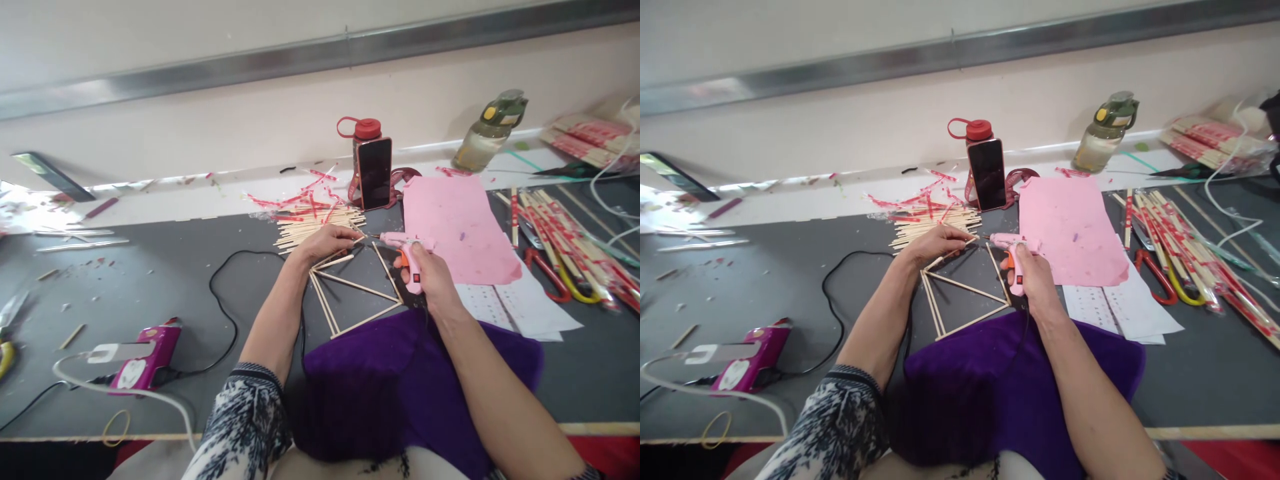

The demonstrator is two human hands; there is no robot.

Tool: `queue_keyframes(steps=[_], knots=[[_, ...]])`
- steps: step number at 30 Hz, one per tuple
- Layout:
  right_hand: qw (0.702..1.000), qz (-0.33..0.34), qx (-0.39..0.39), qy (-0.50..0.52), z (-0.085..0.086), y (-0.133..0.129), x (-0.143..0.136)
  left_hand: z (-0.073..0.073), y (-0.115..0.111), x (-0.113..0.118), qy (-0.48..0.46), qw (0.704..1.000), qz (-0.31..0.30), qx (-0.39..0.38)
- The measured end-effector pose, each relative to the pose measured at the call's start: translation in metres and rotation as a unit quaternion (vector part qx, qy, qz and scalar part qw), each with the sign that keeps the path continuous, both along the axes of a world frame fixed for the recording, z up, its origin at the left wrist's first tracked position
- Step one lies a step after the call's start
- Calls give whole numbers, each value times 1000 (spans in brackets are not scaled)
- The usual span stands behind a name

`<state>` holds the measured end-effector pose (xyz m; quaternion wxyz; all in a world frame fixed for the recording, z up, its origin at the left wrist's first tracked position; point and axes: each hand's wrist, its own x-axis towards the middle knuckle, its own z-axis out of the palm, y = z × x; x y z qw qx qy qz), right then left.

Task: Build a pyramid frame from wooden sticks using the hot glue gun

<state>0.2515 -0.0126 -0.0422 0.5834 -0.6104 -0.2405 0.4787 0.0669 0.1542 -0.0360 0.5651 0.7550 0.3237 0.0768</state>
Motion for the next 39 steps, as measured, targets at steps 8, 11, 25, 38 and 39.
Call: queue_keyframes(steps=[8,11,25,38,39], knots=[[1000,3,13,-1,0,0,0,-1,0,0,-9,1000,-18,-2],[1000,6,3,-9,1,-1,-1,-2,0,0,-8,1000,-16,3],[1000,6,4,2,-4,0,1,-2,-1,0,-15,1000,-1,1],[999,28,-27,-19,4,-2,-2,-3,0,0,-15,1000,-11,3],[999,28,-25,-19,4,-2,-2,-2,0,0,-15,1000,-14,4]])
